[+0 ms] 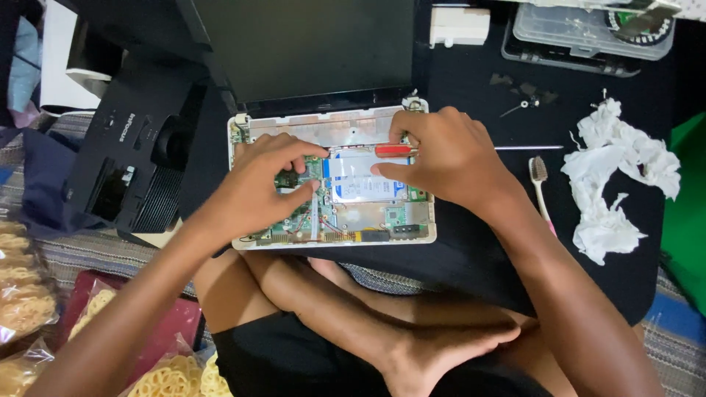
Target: Disassembling and repairing a laptop by removing screws and disconnecting internal components.
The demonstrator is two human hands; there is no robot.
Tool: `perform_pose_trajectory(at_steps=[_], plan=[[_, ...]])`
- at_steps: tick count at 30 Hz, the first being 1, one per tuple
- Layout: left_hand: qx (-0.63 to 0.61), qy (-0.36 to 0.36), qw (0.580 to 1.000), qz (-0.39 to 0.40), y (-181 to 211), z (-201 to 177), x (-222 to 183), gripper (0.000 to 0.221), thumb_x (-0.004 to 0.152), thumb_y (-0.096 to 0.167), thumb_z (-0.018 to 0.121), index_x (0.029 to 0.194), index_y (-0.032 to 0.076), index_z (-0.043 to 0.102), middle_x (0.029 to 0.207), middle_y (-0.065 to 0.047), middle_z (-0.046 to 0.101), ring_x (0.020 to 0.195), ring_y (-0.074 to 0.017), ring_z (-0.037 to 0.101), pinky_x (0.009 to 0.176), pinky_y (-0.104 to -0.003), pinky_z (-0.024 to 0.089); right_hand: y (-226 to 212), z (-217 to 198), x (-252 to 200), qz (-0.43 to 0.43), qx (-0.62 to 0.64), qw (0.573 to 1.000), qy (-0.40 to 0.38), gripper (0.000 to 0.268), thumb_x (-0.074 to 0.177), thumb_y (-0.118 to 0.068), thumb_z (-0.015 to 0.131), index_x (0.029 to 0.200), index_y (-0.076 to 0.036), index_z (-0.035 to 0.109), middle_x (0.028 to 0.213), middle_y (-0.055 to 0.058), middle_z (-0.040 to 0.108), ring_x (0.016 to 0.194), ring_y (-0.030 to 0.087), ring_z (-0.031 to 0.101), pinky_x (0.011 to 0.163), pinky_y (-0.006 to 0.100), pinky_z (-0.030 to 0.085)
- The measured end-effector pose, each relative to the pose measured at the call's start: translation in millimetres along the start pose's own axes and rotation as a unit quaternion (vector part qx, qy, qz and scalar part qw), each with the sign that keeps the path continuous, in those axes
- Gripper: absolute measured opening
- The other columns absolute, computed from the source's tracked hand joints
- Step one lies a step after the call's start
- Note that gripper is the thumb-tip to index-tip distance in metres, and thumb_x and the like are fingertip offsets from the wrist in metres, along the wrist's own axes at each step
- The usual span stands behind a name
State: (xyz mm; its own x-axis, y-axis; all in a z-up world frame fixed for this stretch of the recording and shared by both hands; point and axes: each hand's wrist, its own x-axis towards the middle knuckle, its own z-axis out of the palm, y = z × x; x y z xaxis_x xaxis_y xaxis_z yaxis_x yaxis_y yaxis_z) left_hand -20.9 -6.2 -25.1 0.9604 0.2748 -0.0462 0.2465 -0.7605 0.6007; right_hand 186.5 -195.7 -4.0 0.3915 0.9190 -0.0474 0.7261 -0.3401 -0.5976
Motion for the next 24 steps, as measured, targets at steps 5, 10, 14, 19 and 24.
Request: perform_pose_trajectory(at_steps=[5, 10, 14, 19, 24], plan=[[0.018, 0.089, 0.993, 0.069, -11, 22, -11, 0.040, 0.088, 0.009, 0.072, 0.127, 0.017, 0.072, 0.088, -0.001, 0.056, 0.094, -0.0222, 0.051, 0.087, -0.040, 0.029, -8, 11, 2, -0.072, 0.030, 0.997, 0.004, 0.026, 0.083, -0.014, 0.084, 0.109, -0.017, 0.081, 0.089, 0.011, 0.078, 0.080, 0.038, 0.076, 0.069, 0.049, 0.058], [0.022, 0.172, 0.978, 0.120, -15, 36, -13, 0.034, 0.092, 0.010, 0.070, 0.125, 0.015, 0.072, 0.088, -0.001, 0.056, 0.092, -0.0211, 0.050, 0.094, -0.042, 0.029, -10, 16, 2, -0.098, -0.002, 0.995, 0.007, 0.025, 0.083, -0.003, 0.081, 0.105, -0.014, 0.082, 0.077, 0.008, 0.075, 0.066, 0.028, 0.070, 0.062, 0.039, 0.055], [0.010, 0.190, 0.973, 0.129, -18, 38, -14, 0.038, 0.090, 0.009, 0.071, 0.128, 0.013, 0.070, 0.088, -0.002, 0.057, 0.090, -0.0226, 0.051, 0.094, -0.044, 0.029, -7, 22, 4, -0.094, 0.012, 0.995, 0.001, 0.030, 0.081, 0.001, 0.080, 0.109, -0.009, 0.081, 0.076, 0.009, 0.072, 0.065, 0.027, 0.069, 0.062, 0.038, 0.055], [0.018, 0.192, 0.971, 0.143, -3, 32, -15, 0.029, 0.093, 0.007, 0.067, 0.121, 0.010, 0.074, 0.087, -0.004, 0.056, 0.086, -0.0230, 0.050, 0.089, -0.043, 0.030, -5, 23, 4, -0.102, 0.040, 0.994, 0.002, 0.031, 0.080, 0.004, 0.078, 0.110, -0.005, 0.080, 0.074, 0.009, 0.069, 0.065, 0.026, 0.067, 0.061, 0.039, 0.053], [0.048, 0.165, 0.977, 0.125, 9, 23, -10, 0.024, 0.094, 0.016, 0.073, 0.117, 0.011, 0.075, 0.084, -0.004, 0.053, 0.084, -0.0238, 0.050, 0.087, -0.045, 0.030, -5, 23, 4, -0.102, 0.055, 0.993, -0.002, 0.025, 0.081, 0.004, 0.077, 0.105, -0.004, 0.080, 0.073, 0.011, 0.069, 0.065, 0.028, 0.068, 0.061, 0.040, 0.053]])
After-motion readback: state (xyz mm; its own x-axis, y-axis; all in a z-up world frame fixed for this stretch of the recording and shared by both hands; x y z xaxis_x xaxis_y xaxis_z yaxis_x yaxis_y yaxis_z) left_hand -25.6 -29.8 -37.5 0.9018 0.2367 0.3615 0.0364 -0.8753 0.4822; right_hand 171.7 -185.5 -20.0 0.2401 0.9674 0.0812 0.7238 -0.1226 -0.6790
